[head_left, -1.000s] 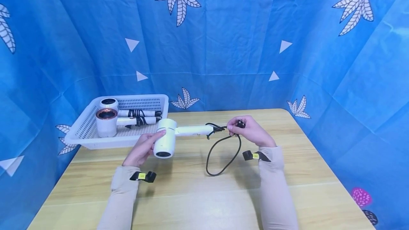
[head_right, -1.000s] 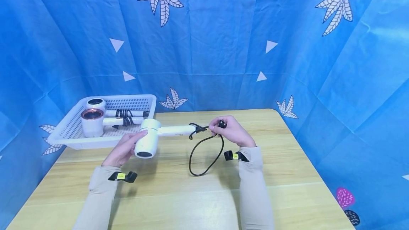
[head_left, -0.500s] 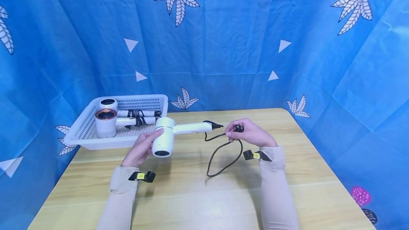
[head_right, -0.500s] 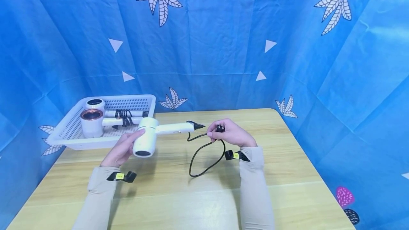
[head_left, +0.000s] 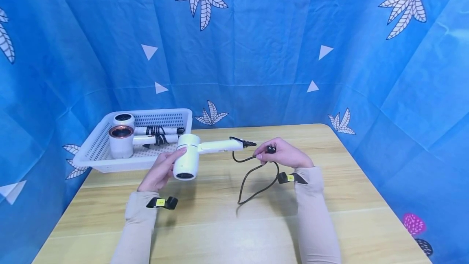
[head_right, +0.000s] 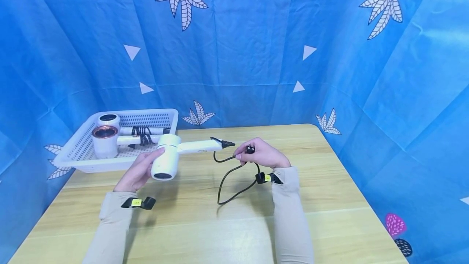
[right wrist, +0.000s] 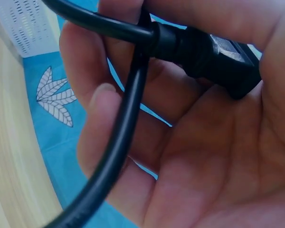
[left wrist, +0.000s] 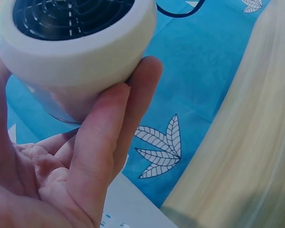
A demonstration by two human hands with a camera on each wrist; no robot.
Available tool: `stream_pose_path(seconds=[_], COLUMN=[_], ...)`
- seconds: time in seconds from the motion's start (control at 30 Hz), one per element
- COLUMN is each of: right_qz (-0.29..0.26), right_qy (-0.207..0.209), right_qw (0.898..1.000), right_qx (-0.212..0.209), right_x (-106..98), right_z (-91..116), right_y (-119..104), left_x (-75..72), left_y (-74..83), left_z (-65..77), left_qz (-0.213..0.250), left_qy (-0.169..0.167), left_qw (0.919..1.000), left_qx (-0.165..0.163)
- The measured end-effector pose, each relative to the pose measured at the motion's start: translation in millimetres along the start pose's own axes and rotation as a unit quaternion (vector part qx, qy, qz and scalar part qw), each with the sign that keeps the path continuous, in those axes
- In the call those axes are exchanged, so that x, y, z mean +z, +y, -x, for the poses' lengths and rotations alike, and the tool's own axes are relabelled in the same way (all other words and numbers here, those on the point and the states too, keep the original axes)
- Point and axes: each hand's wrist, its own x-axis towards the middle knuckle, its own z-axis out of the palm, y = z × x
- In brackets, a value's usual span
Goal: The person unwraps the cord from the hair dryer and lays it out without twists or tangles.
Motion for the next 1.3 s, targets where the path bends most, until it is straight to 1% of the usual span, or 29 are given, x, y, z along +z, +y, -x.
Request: stream_pose_path(seconds=[0.23,0.5,0.63,0.73,0.87,0.97,1.07,1.17,1.3], right_qz=[0.012,0.012,0.013,0.020,0.029,0.035,0.055,0.088,0.121], right_qy=[0.018,0.065,0.096,0.119,0.149,0.173,0.193,0.208,0.227], right_qw=[1.000,0.996,0.993,0.990,0.987,0.983,0.979,0.974,0.966], right_qx=[0.020,0.055,0.070,0.072,0.053,0.040,0.030,0.011,-0.021], right_x=[2.9,3.3,2.9,2.6,2.0,0.8,-2.1,-7.6,-18.2], right_z=[-5.4,-11.5,-15.8,-18.1,-20.2,-20.9,-21.5,-24.2,-28.5], right_y=[1.4,13.2,18.0,19.2,20.0,20.4,18.5,11.9,-3.8], left_x=[-0.5,1.8,5.2,7.7,10.5,12.2,13.6,14.9,15.3], left_y=[1.9,4.4,5.7,6.1,5.1,3.2,1.1,-1.4,-5.9], left_z=[2.1,3.8,4.0,3.9,2.3,-0.1,-2.2,-3.2,-4.8], left_qz=[0.006,0.004,-0.001,-0.009,-0.012,-0.017,-0.026,-0.035,-0.050], left_qy=[-0.013,-0.025,-0.038,-0.049,-0.048,-0.046,-0.046,-0.038,-0.029], left_qw=[0.9998,0.9996,0.9991,0.9985,0.9984,0.9986,0.9985,0.9987,0.9983], left_qx=[0.011,0.016,0.019,0.026,0.029,0.021,0.012,0.002,-0.007])
